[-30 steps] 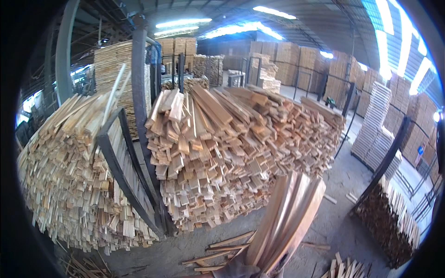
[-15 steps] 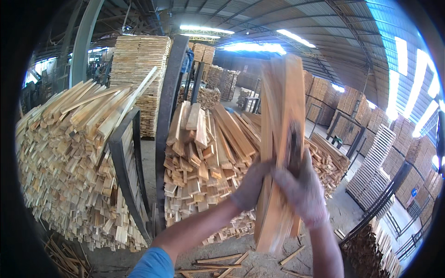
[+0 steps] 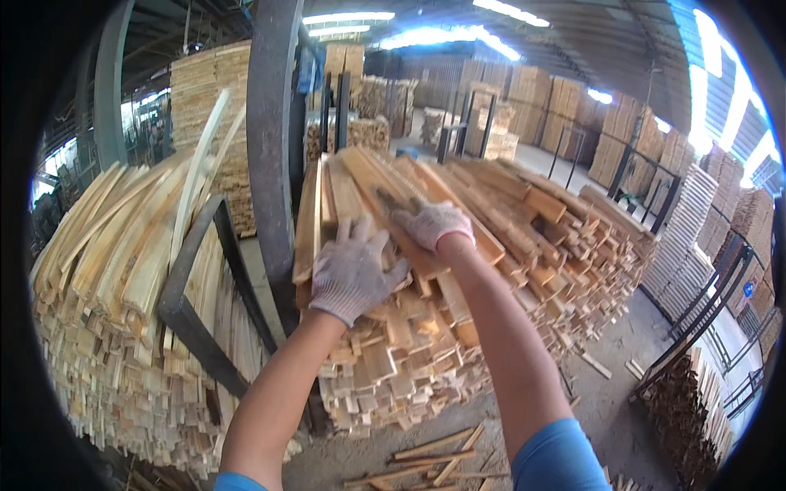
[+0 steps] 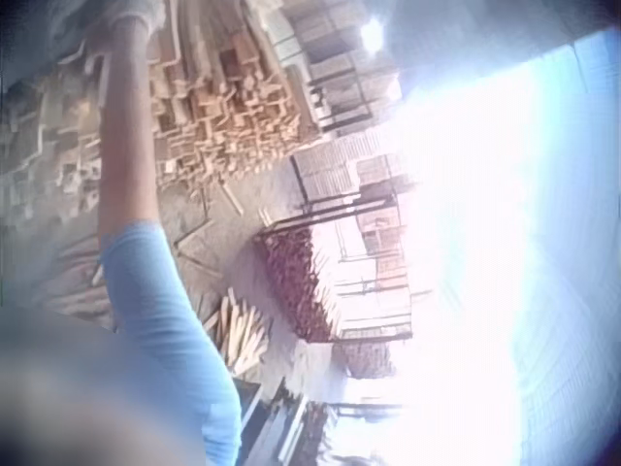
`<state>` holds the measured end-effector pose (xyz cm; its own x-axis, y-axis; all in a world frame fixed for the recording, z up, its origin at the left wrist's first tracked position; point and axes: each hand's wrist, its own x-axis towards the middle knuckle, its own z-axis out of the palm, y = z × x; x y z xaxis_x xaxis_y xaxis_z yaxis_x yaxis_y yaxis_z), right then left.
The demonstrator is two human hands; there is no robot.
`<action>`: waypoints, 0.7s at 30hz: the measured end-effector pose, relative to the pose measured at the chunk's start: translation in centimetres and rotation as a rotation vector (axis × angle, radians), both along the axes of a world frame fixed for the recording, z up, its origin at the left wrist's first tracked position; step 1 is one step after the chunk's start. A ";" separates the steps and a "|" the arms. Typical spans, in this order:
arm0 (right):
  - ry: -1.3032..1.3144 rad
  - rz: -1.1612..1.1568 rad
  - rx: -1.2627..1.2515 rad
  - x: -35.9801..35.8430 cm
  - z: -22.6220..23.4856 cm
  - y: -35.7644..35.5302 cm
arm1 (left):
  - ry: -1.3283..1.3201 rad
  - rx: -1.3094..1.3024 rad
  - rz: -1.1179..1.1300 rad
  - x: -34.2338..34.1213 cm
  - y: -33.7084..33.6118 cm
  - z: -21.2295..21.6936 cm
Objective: The person gathers wooden planks from a pile on the floor and stacks them onto a metal rack. The person repeatedly picks up bundles of planks, aligns them, and places them on the rack in a warehouse setting.
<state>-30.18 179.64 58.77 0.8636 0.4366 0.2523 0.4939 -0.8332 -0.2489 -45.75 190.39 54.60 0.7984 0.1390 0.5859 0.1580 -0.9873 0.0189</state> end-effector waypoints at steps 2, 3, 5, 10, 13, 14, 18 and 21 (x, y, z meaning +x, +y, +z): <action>0.044 -0.006 0.015 1.5 0.4 -1.6 | -0.092 0.025 -0.042 0.8 -1.7 0.2; 0.120 0.039 -0.047 1.2 1.5 -2.2 | -0.075 0.002 -0.055 1.2 -1.7 0.3; 0.021 0.104 0.025 0.9 0.8 -5.1 | -0.080 -0.033 -0.121 2.2 -2.3 -0.4; -0.427 0.260 0.598 -6.6 -6.8 -11.9 | -0.092 -0.009 -0.029 0.2 1.2 -1.0; -0.470 0.238 0.822 -7.2 -14.4 -15.9 | -0.127 -0.043 -0.108 1.7 -0.8 -0.9; -0.468 0.203 0.871 -7.1 -15.2 -15.4 | -0.161 -0.028 -0.136 2.1 -0.8 -1.2; -0.336 0.029 0.943 -4.4 -12.9 -9.9 | -0.128 0.036 -0.069 1.2 -0.2 -0.8; -0.579 -0.048 0.804 -2.5 -12.4 -9.6 | -0.205 0.088 -0.103 2.6 -0.1 -2.8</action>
<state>-32.69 170.02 46.41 0.5255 -0.0815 0.8469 0.6882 -0.5446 -0.4794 -43.10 190.33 51.79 0.6686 0.0043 0.7436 0.0580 -0.9972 -0.0463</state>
